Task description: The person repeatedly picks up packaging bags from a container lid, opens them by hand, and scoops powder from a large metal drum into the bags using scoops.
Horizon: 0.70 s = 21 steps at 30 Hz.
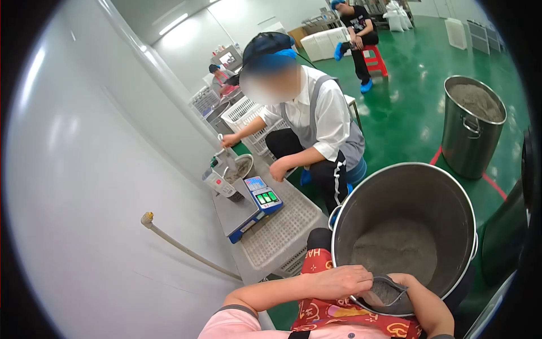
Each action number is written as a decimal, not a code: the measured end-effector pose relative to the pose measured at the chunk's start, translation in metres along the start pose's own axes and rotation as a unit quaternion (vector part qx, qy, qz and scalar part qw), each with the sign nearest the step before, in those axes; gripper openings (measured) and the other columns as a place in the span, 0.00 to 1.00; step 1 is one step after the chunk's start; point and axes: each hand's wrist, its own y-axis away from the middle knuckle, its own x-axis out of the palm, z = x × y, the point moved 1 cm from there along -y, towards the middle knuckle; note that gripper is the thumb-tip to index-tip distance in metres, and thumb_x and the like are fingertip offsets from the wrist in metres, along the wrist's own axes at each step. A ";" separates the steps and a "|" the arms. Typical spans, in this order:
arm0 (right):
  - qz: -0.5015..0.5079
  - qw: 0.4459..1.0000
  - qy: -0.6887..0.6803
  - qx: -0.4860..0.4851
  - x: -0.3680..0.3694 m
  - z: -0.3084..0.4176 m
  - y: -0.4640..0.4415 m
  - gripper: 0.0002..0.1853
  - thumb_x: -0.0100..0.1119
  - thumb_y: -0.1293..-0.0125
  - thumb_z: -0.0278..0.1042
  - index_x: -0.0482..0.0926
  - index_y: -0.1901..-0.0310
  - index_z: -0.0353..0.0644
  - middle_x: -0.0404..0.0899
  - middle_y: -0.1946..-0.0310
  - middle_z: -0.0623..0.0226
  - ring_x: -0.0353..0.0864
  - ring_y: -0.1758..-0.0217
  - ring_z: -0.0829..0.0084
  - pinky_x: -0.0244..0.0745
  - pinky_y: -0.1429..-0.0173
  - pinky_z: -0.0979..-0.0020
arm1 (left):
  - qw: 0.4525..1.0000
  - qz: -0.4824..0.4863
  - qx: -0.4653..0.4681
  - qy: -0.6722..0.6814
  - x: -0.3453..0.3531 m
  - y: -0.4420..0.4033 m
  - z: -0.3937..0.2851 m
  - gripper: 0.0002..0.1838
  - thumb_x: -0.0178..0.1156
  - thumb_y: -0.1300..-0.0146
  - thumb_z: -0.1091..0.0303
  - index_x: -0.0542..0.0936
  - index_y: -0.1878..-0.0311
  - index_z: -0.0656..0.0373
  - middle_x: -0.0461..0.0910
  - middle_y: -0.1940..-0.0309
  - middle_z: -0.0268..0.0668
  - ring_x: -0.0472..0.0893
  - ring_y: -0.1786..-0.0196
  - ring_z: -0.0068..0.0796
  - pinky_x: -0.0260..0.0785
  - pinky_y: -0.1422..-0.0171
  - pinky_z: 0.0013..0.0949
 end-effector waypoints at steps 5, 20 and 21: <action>0.052 0.998 -0.023 -0.031 0.009 -0.033 -0.006 0.20 0.48 0.33 0.52 0.82 0.52 0.49 0.79 0.54 0.65 0.74 0.46 0.75 0.69 0.44 0.72 | 0.997 -0.057 -0.050 -0.005 -0.067 0.022 -0.025 0.07 0.56 0.47 0.77 0.71 0.65 0.64 0.74 0.60 0.43 0.74 0.54 0.42 0.68 0.51 0.38; -0.312 0.941 0.110 0.078 -0.020 0.026 0.055 0.19 0.54 0.38 0.46 0.81 0.56 0.39 0.81 0.60 0.52 0.81 0.54 0.57 0.74 0.49 0.63 | 0.776 -0.276 -0.512 -0.244 -0.126 0.206 0.045 0.06 0.59 0.43 0.74 0.72 0.71 0.66 0.74 0.74 0.45 0.75 0.72 0.42 0.68 0.65 0.37; -0.314 0.939 0.112 0.081 -0.019 0.026 0.054 0.19 0.54 0.38 0.46 0.81 0.56 0.39 0.81 0.60 0.52 0.81 0.54 0.57 0.74 0.49 0.63 | 0.760 -0.285 -0.525 -0.256 -0.123 0.226 0.057 0.07 0.59 0.43 0.74 0.72 0.70 0.66 0.74 0.74 0.45 0.75 0.72 0.42 0.68 0.65 0.37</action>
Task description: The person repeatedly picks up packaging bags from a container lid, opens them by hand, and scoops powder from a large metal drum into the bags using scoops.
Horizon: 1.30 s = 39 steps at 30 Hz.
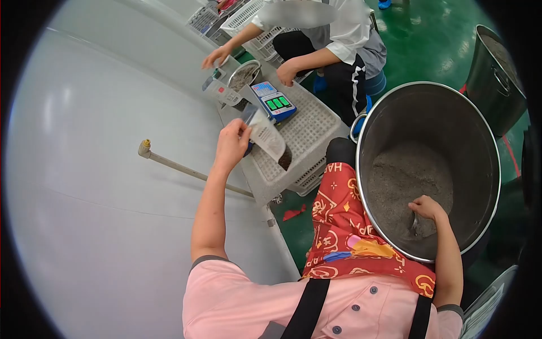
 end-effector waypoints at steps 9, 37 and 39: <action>0.008 1.000 0.020 0.010 0.006 -0.003 0.007 0.18 0.55 0.39 0.45 0.81 0.55 0.41 0.81 0.58 0.53 0.80 0.53 0.56 0.73 0.48 0.63 | 0.988 -0.089 -0.129 -0.009 0.067 0.048 0.130 0.06 0.58 0.43 0.74 0.75 0.64 0.64 0.78 0.66 0.47 0.77 0.66 0.47 0.70 0.61 0.39; -0.502 0.775 0.061 -0.380 -0.091 0.145 0.101 0.29 0.51 0.39 0.56 0.71 0.41 0.48 0.64 0.39 0.59 0.55 0.31 0.54 0.39 0.29 0.50 | 0.271 0.346 -0.098 0.893 0.159 0.014 -0.310 0.46 0.30 0.38 0.29 0.49 0.29 0.57 0.50 0.30 0.46 0.54 0.29 0.42 0.50 0.28 0.43; -0.451 0.845 -0.035 -0.284 -0.079 0.106 0.062 0.29 0.47 0.37 0.57 0.67 0.38 0.49 0.59 0.34 0.58 0.51 0.29 0.55 0.39 0.29 0.49 | 0.243 0.346 -0.205 0.883 0.161 0.015 -0.285 0.46 0.29 0.37 0.30 0.49 0.29 0.61 0.52 0.30 0.47 0.53 0.28 0.42 0.45 0.27 0.44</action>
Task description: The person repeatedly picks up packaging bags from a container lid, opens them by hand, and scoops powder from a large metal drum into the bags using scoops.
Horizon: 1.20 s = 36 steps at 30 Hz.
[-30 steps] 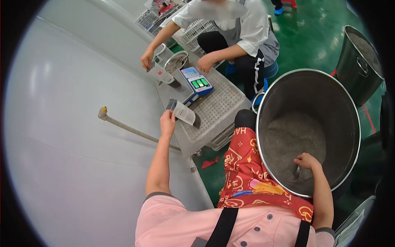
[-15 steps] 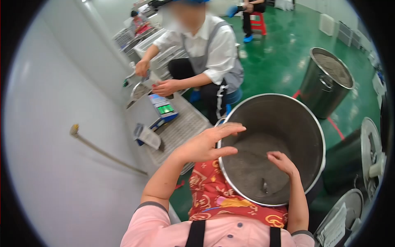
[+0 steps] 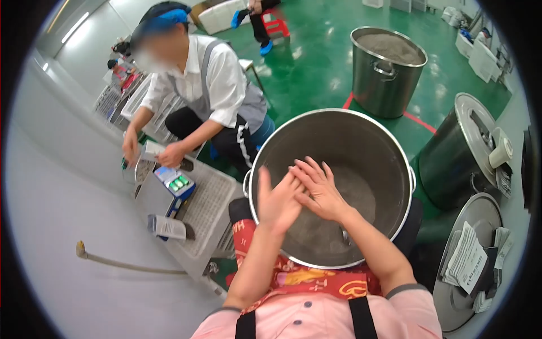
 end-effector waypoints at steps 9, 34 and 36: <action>-0.027 0.594 -0.768 0.237 0.001 0.033 0.025 0.41 0.28 0.33 0.68 0.53 0.32 0.39 0.58 0.33 0.58 0.57 0.30 0.64 0.50 0.29 0.60 | 0.289 0.129 0.294 -0.902 0.022 0.008 0.026 0.34 0.51 0.40 0.45 0.67 0.37 0.58 0.56 0.32 0.46 0.53 0.28 0.43 0.39 0.27 0.47; -0.078 0.650 0.365 0.662 -0.299 0.021 0.350 0.17 0.59 0.48 0.35 0.78 0.60 0.29 0.78 0.62 0.44 0.78 0.57 0.49 0.73 0.50 0.59 | 0.365 0.084 -0.133 -0.918 -0.149 0.019 0.059 0.35 0.59 0.44 0.71 0.59 0.33 0.56 0.69 0.45 0.57 0.71 0.43 0.52 0.66 0.39 0.43; -0.063 0.649 0.328 0.683 -0.292 0.002 0.374 0.17 0.60 0.50 0.36 0.79 0.66 0.28 0.78 0.64 0.42 0.79 0.58 0.48 0.73 0.51 0.58 | 0.357 0.091 -0.130 -0.921 -0.150 0.018 0.060 0.33 0.59 0.44 0.70 0.60 0.34 0.57 0.70 0.45 0.56 0.72 0.43 0.51 0.65 0.39 0.43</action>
